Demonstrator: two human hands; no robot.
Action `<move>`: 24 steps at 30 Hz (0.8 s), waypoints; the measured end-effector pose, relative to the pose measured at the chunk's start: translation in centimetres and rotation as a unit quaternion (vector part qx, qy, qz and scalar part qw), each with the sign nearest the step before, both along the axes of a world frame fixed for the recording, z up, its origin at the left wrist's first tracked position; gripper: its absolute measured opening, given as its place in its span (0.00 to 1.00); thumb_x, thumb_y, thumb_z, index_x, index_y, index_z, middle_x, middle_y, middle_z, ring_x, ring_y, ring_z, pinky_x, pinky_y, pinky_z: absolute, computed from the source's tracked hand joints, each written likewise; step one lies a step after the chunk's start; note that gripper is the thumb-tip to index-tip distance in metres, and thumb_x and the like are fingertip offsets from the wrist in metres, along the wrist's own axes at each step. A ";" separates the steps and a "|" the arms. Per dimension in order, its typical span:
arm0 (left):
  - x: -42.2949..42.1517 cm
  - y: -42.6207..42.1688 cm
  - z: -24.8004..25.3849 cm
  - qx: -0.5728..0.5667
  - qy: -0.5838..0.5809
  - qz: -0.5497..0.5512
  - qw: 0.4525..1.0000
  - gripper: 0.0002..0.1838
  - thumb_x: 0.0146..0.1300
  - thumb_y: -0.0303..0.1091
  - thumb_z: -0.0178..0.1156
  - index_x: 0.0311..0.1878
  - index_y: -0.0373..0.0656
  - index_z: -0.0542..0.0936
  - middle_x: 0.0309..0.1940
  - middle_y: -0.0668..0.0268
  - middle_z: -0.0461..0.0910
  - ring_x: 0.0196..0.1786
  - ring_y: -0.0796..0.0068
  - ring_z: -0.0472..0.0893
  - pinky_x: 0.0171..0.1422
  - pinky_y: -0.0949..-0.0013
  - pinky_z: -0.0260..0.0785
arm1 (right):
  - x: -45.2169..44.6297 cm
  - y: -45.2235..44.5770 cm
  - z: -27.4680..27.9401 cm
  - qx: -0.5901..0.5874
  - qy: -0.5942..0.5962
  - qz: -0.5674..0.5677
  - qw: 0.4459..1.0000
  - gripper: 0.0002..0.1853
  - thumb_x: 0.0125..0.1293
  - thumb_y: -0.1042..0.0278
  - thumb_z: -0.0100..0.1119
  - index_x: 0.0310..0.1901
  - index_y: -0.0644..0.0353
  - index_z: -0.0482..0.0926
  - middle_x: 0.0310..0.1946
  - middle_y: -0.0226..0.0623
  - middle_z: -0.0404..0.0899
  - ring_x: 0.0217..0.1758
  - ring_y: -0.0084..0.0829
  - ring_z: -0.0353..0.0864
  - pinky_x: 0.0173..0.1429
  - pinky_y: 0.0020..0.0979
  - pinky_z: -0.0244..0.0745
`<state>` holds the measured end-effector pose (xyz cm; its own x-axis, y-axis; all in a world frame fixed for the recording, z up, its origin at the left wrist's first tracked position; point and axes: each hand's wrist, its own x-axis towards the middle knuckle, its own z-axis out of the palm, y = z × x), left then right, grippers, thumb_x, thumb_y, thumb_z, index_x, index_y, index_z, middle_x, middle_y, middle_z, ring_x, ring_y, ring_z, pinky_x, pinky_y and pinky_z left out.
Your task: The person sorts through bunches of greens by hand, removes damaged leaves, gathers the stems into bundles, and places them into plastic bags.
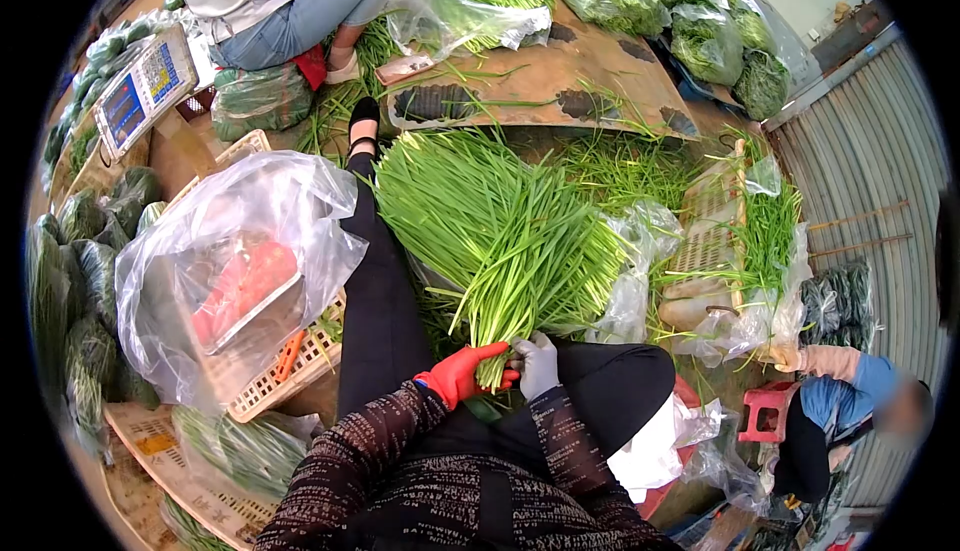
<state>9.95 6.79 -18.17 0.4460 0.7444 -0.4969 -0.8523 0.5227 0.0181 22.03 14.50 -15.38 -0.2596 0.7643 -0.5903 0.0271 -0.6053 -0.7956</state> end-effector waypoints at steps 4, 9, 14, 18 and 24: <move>-0.5 0.1 1.3 -0.026 -0.005 0.004 1.000 0.19 0.60 0.42 0.57 0.51 0.43 0.72 0.39 0.61 0.78 0.39 0.63 0.80 0.42 0.61 0.74 | -0.1 -0.3 0.6 -0.016 -0.002 0.016 1.000 0.10 0.55 0.77 0.50 0.40 0.60 0.72 0.28 0.29 0.75 0.18 0.18 0.68 0.20 0.18 0.62; -0.3 -0.4 0.8 0.041 0.127 0.006 0.991 0.20 0.62 0.44 0.55 0.52 0.42 0.72 0.41 0.61 0.78 0.37 0.64 0.80 0.39 0.63 0.76 | -0.2 -0.7 1.2 -0.046 0.026 0.038 0.998 0.06 0.58 0.72 0.53 0.38 0.58 0.74 0.26 0.28 0.76 0.16 0.18 0.68 0.20 0.18 0.64; 0.3 -0.3 -0.2 0.000 0.138 0.004 0.990 0.19 0.61 0.41 0.56 0.51 0.40 0.72 0.37 0.62 0.79 0.33 0.67 0.80 0.38 0.64 0.76 | -0.4 -0.8 1.4 -0.003 -0.070 0.063 0.996 0.09 0.62 0.63 0.54 0.39 0.59 0.73 0.24 0.28 0.75 0.16 0.17 0.70 0.18 0.19 0.66; -0.1 -0.3 -3.2 -0.005 0.107 0.023 0.994 0.14 0.61 0.38 0.56 0.44 0.37 0.76 0.31 0.62 0.79 0.29 0.70 0.79 0.37 0.66 0.75 | -1.2 -4.0 2.0 0.123 -0.096 0.188 0.970 0.08 0.62 0.66 0.55 0.35 0.63 0.74 0.20 0.27 0.75 0.18 0.16 0.71 0.21 0.20 0.68; -0.3 -0.4 2.2 -0.056 0.214 0.018 0.975 0.15 0.60 0.35 0.58 0.48 0.41 0.74 0.28 0.64 0.78 0.27 0.71 0.78 0.30 0.70 0.73 | -3.1 -6.6 11.4 -0.029 0.012 0.492 0.870 0.15 0.62 0.57 0.56 0.36 0.63 0.78 0.22 0.31 0.76 0.26 0.22 0.74 0.34 0.25 0.70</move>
<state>9.64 6.43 -15.93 0.1539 0.6856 -0.7116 -0.7969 0.5119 0.3209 18.96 7.94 -4.03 -0.7839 0.1340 -0.6062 0.5393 -0.3366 -0.7719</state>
